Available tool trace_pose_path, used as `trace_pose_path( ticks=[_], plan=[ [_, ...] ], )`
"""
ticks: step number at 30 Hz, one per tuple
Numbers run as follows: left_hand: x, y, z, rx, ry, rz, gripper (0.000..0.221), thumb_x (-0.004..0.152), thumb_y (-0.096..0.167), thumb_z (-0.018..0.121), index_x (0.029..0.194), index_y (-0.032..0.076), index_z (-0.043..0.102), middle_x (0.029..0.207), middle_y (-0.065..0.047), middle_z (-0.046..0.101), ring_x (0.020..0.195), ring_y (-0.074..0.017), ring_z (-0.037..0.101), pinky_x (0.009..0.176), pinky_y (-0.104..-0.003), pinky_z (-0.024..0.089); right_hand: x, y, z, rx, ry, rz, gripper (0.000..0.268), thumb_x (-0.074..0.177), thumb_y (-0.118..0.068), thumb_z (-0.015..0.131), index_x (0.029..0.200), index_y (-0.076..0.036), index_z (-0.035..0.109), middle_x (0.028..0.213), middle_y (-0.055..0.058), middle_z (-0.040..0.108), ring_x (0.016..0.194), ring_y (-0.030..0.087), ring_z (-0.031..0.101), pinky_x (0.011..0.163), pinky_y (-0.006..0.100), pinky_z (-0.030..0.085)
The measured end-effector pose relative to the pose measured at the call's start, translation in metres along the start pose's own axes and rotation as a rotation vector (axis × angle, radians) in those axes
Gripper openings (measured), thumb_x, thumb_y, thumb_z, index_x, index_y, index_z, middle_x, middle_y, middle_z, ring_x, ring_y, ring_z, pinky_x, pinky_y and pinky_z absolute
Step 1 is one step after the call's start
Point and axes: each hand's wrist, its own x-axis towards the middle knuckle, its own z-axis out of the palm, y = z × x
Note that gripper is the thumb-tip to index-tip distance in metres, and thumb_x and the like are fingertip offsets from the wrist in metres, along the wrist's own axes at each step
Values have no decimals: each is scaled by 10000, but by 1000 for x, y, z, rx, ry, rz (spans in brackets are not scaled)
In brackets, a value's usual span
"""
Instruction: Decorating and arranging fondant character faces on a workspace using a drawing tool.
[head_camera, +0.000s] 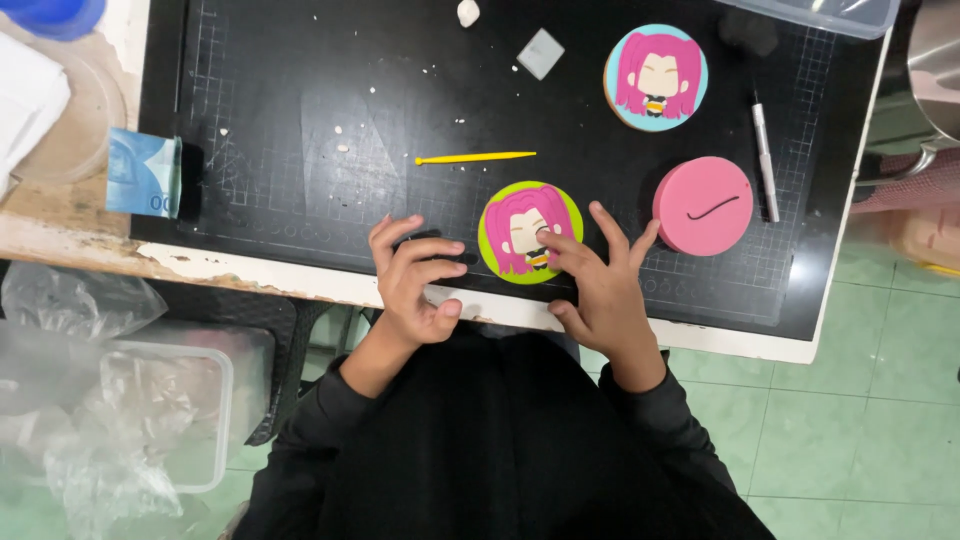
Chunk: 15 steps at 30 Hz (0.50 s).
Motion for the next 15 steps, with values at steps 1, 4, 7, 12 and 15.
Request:
trace_pose_path(
  ticks=[1,4,7,12,15],
  plan=[
    [0,0,0,-4,0,12,473,984,618,509,906,204,723,1011,-17,739,1215,-377,528,1133,-610,255,0,0,1,-5,12,-1,670,957,-793,240,1070,-214,558,1429,-60,646,1513,409,322,1110,804,-141],
    [-1,-1,0,-11,6,18,485,991,624,495,901,204,720,1007,-18,735,1211,-383,528,1134,-608,259,1,-1,0,5,46,1,647,971,-761,242,1076,-209,564,1411,-49,653,1504,404,338,1133,782,-132],
    [-2,-2,0,-10,3,2,488,992,633,494,906,209,720,1016,-15,729,1217,-377,520,1137,-612,253,6,-4,-1,24,92,45,562,1029,-667,259,1101,-187,542,1404,-16,643,1491,425,342,1139,772,-103],
    [-2,-1,-1,-20,3,3,493,994,630,490,892,207,722,1008,-15,725,1214,-378,516,1143,-607,249,7,-4,-1,17,51,75,560,1032,-666,264,1117,-184,537,1418,-3,627,1510,440,304,1120,774,-119],
    [-3,-1,-2,-23,0,-4,503,994,636,488,887,203,724,1005,-18,726,1214,-380,515,1147,-611,246,9,-6,-3,23,27,73,557,1036,-660,254,1125,-185,532,1411,-6,626,1507,441,302,1118,775,-120]
  ],
)
